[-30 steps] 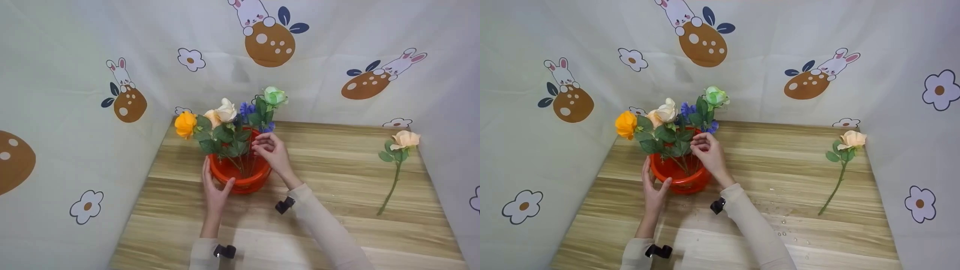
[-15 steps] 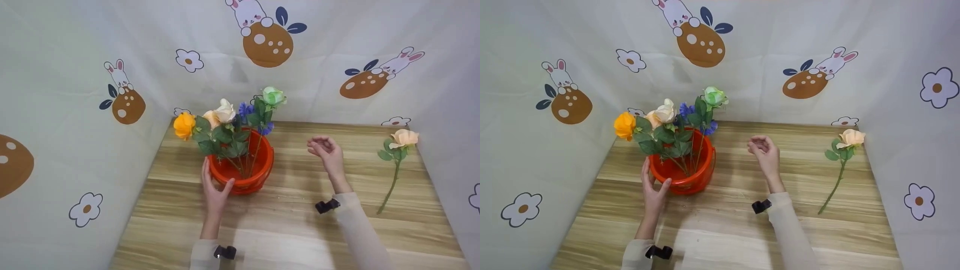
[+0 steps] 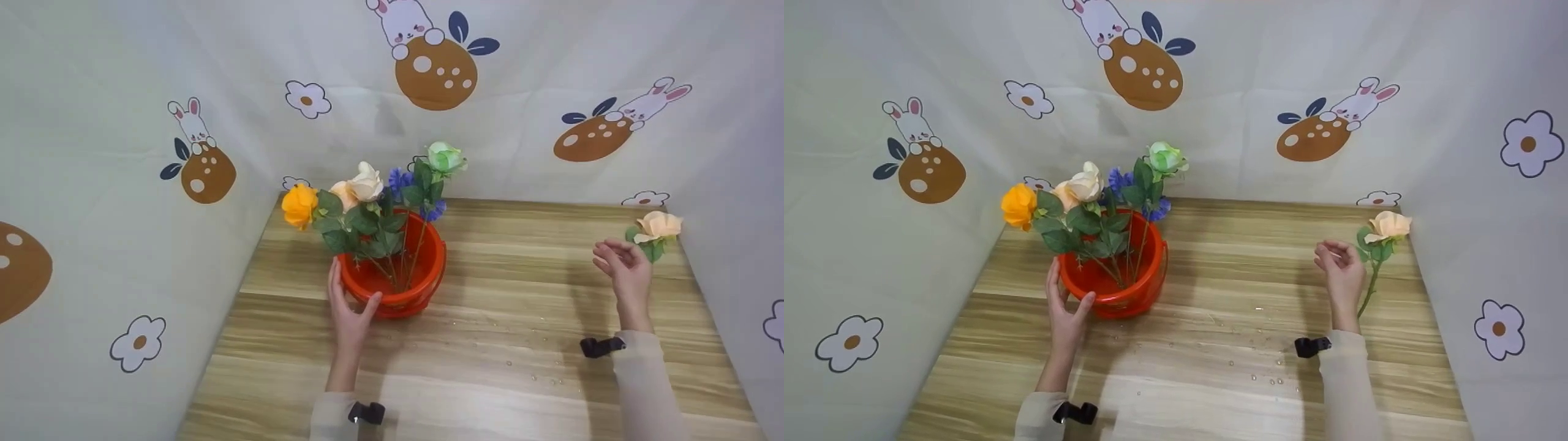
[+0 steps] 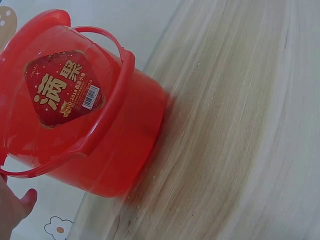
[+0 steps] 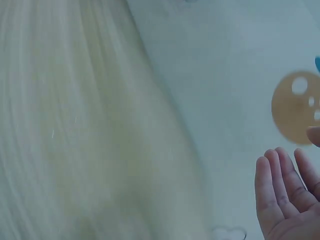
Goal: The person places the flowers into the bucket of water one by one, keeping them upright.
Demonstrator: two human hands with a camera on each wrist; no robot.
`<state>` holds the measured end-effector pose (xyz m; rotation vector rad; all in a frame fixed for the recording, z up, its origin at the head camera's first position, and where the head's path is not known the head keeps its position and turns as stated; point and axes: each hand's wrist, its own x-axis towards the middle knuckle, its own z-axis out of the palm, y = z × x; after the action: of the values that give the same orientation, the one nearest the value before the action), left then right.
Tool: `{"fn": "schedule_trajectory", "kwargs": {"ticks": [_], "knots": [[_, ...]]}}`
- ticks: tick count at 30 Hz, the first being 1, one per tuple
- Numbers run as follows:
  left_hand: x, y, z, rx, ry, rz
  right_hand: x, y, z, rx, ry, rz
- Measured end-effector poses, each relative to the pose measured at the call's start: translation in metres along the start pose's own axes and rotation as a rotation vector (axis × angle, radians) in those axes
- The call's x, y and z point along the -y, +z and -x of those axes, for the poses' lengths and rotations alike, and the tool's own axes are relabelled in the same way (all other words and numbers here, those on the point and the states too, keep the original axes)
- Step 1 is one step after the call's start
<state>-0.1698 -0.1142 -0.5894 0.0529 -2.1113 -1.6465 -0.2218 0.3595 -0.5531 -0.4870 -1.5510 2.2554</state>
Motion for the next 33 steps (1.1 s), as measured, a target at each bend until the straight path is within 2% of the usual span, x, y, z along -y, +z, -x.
{"fn": "schedule_trajectory", "kwargs": {"ticks": [7, 11, 14, 17, 19, 23, 27, 30, 33], "knots": [[-0.002, -0.001, 0.0, 0.01, -0.028, -0.005, 0.006, -0.037, -0.004, -0.14, 0.072, -0.052], [-0.025, -0.003, 0.002, 0.026, -0.06, 0.008, 0.007, -0.054, -0.009, -0.213, 0.104, -0.046], [-0.043, -0.005, 0.003, 0.037, -0.075, 0.004, 0.006, -0.067, -0.013, -0.264, 0.119, 0.018], [-0.042, -0.005, 0.003, 0.038, -0.081, 0.004, 0.002, -0.078, -0.015, -0.298, 0.132, 0.097], [-0.041, -0.005, 0.003, 0.04, -0.086, 0.006, -0.002, -0.086, -0.015, -0.307, 0.163, 0.127], [-0.041, -0.005, 0.003, 0.043, -0.1, 0.002, -0.01, -0.099, -0.016, -0.262, 0.265, 0.118], [-0.04, -0.005, 0.003, 0.038, -0.075, 0.011, -0.018, -0.109, -0.019, -0.249, 0.337, 0.148], [-0.041, -0.005, 0.003, 0.032, -0.039, 0.024, -0.022, -0.112, -0.023, -0.245, 0.34, 0.318], [-0.041, -0.006, 0.002, 0.03, -0.028, 0.028, -0.024, -0.111, -0.028, -0.19, 0.316, 0.624]]}}
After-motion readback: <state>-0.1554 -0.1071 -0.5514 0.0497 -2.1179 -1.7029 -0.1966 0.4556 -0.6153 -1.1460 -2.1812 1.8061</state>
